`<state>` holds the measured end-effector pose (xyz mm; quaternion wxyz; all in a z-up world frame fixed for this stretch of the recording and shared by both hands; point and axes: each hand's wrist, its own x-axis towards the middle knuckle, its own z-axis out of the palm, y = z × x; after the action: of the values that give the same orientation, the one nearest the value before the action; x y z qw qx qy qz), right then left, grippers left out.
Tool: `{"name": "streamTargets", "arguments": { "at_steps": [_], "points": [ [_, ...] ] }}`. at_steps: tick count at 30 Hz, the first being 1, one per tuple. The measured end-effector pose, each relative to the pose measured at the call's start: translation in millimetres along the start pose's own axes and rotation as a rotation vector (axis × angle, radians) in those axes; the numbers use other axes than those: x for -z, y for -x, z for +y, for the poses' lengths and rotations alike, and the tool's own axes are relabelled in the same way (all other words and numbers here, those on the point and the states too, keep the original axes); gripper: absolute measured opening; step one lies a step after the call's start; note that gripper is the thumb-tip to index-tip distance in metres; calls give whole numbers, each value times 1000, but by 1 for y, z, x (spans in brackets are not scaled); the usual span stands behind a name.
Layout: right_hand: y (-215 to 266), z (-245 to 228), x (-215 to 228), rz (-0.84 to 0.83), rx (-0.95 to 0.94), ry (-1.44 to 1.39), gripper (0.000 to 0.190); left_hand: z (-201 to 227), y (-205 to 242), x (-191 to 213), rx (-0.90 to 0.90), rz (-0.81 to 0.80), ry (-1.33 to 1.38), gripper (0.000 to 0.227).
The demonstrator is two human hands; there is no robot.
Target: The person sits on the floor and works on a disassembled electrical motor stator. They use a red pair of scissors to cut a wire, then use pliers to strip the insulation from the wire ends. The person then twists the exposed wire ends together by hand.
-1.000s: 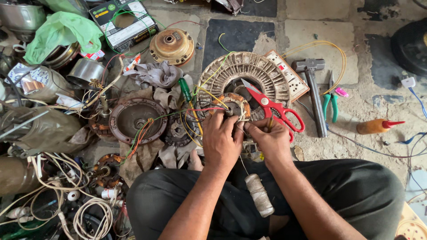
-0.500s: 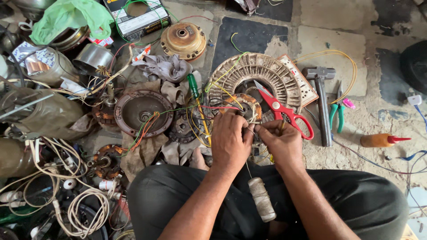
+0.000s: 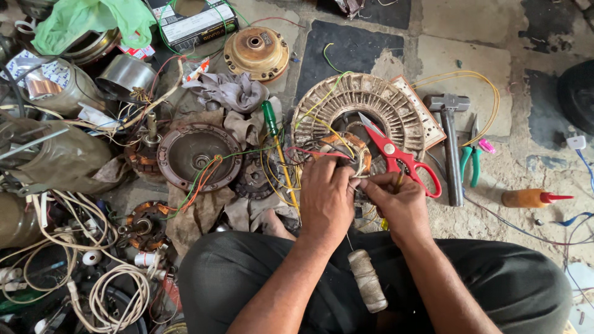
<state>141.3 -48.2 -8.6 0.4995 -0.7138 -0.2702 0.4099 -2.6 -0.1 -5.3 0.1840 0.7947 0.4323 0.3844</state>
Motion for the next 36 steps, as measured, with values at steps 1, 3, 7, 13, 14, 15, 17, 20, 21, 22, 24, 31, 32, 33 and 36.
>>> {"name": "streamTargets", "arguments": {
  "at_steps": [1, 3, 7, 13, 14, 15, 17, 20, 21, 22, 24, 31, 32, 33, 36],
  "points": [
    [0, 1, 0, 7, -6, 16, 17, 0, 0, 0, 1, 4, -2, 21],
    [0, 1, 1, 21, -19, 50, 17, -1, 0, -2, 3, 12, -4, 22],
    [3, 1, 1, 28, -20, 49, 17, 0, 0, -1, 9, 4, 5, 21],
    [5, 3, 1, 50, -27, 63, 14, 0, 2, 1, 22, 17, 55, 22],
    [4, 4, 2, 44, -21, 71, 14, -1, 1, 1, 36, 2, 57, 22],
    [3, 4, 2, 39, -14, 79, 14, -1, -1, 1, 49, -11, 59, 22],
    [2, 5, 2, 38, -8, 69, 14, 1, -1, 3, 38, 2, 77, 23],
    [2, 5, 3, 37, -7, 59, 14, 2, -2, 5, 14, 16, 54, 27],
    [2, 5, 3, 36, -8, 55, 14, 2, -2, 5, 4, 19, 38, 28],
    [2, 4, 3, 41, -15, 73, 14, 2, -3, 5, 9, 1, 25, 27],
    [2, 4, 3, 51, -27, 109, 14, 1, -3, 3, 20, -36, 1, 25],
    [-2, 7, 2, 10, 24, 91, 14, 0, -4, 1, 31, -65, -8, 32],
    [-1, 6, 3, 20, -11, 103, 14, 0, -4, 2, 23, -51, 0, 32],
    [0, 6, 3, 31, -46, 114, 15, 0, -4, 2, 15, -38, 9, 31],
    [3, 5, 4, 40, -55, 140, 15, 0, -4, 3, 16, 5, 13, 24]
  ]
}}
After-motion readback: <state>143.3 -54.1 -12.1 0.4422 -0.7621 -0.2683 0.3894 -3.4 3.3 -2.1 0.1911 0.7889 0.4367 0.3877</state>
